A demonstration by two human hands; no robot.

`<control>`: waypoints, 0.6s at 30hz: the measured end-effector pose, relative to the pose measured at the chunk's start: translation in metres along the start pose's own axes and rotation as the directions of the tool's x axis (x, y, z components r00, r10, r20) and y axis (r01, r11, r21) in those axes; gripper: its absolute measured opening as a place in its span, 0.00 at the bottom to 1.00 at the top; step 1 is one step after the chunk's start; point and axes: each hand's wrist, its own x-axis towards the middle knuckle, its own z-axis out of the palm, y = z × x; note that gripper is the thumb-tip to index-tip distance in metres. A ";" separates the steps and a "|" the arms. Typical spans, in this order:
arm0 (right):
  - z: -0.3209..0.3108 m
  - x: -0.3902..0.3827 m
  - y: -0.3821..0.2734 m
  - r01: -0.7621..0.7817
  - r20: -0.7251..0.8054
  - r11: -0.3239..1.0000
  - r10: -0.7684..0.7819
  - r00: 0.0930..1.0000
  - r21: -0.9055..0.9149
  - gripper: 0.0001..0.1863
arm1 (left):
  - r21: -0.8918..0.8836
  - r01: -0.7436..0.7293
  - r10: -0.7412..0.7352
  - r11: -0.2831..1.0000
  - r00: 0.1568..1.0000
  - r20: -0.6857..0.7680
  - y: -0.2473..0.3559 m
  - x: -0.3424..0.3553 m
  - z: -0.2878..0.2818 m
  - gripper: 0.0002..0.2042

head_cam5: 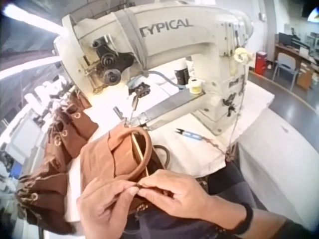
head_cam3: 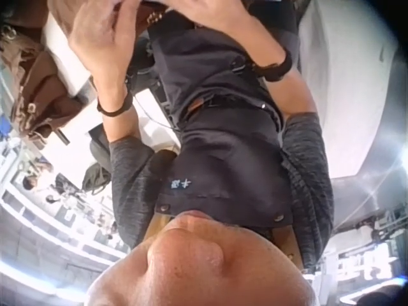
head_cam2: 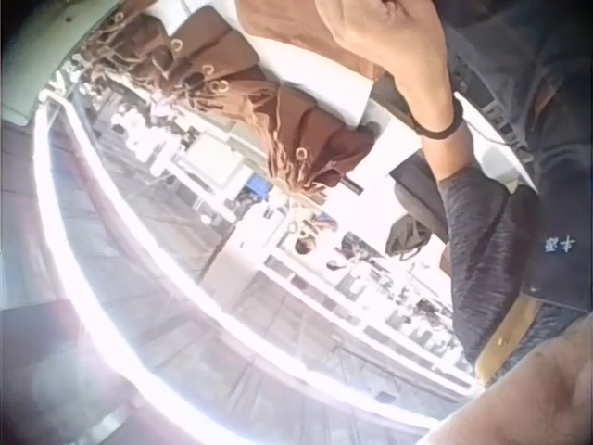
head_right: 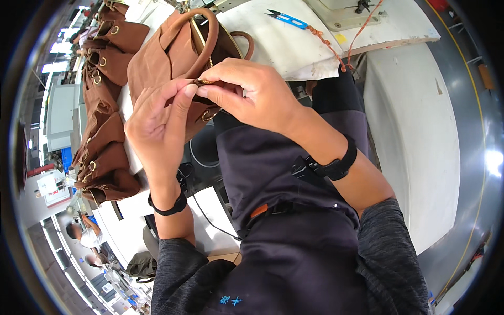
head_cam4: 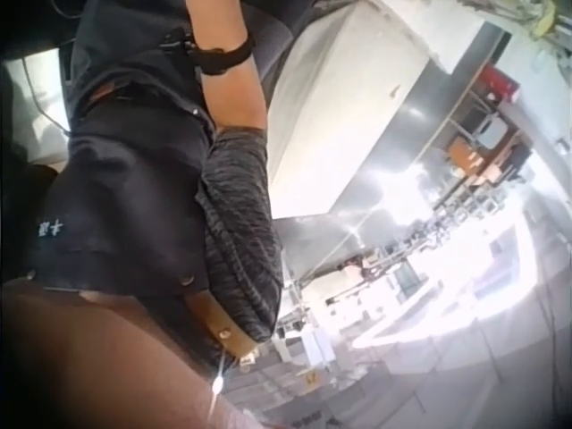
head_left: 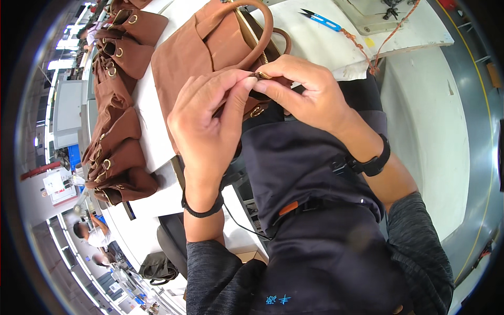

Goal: The recorder uses a sewing machine to attach components and finish a leather handbag.

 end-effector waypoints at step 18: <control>-0.012 -0.027 -0.015 -0.700 0.144 0.586 0.716 0.683 0.408 0.16 | 0.392 -0.376 0.402 0.839 0.915 0.017 -0.024 -0.039 0.042 0.13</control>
